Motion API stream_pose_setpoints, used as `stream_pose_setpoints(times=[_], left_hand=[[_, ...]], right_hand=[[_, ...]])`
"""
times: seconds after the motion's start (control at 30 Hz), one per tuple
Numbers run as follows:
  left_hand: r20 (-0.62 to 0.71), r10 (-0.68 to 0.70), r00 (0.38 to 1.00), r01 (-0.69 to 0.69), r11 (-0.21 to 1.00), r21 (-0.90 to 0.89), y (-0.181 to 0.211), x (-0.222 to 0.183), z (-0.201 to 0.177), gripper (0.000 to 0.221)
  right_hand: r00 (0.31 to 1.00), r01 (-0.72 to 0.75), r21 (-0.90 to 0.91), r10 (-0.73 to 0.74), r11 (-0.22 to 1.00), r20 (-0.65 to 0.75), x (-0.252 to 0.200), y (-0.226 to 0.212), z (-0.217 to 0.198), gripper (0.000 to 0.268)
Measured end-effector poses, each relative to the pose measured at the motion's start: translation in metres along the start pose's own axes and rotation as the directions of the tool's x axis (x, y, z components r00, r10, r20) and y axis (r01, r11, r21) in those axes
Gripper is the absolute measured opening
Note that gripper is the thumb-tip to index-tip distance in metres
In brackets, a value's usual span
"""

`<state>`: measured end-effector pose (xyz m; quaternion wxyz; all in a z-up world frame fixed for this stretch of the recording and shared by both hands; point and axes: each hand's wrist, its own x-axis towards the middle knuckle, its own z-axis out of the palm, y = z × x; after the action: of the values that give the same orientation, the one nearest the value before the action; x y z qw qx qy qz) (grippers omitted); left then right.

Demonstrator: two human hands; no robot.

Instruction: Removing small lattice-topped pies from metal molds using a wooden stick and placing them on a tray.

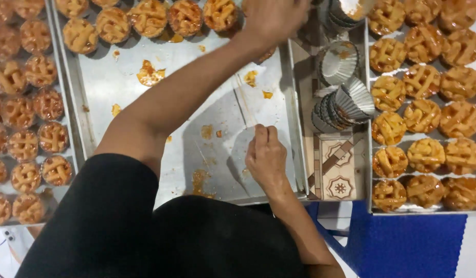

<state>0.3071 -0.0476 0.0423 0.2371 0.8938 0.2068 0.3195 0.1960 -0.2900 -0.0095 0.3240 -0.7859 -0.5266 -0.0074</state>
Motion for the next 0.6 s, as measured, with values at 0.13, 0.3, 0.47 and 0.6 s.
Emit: stream_pose_setpoints(times=[0.13,0.3,0.47,0.6], left_hand=[[-0.097,0.020,0.995,-0.014,0.998,0.065,-0.026,-0.073,-0.046,0.046],[-0.281,-0.047,0.959,0.111,0.970,0.217,-0.087,-0.142,-0.133,0.043],[-0.307,-0.205,0.929,0.366,0.624,0.690,-0.195,-0.175,-0.199,0.105],[-0.116,-0.460,0.880,0.443,0.709,0.548,-0.197,-0.155,-0.246,0.092]], right_hand=[[0.999,-0.040,-0.006,0.040,0.999,0.010,-0.002,0.001,0.003,0.029],[1.000,-0.016,0.057,0.016,0.998,-0.002,0.002,0.000,0.001,0.022],[0.997,-0.005,0.058,0.010,0.998,-0.078,0.000,0.003,0.003,0.023],[0.998,-0.035,0.109,0.040,0.993,-0.042,0.002,0.005,0.003,0.021]])
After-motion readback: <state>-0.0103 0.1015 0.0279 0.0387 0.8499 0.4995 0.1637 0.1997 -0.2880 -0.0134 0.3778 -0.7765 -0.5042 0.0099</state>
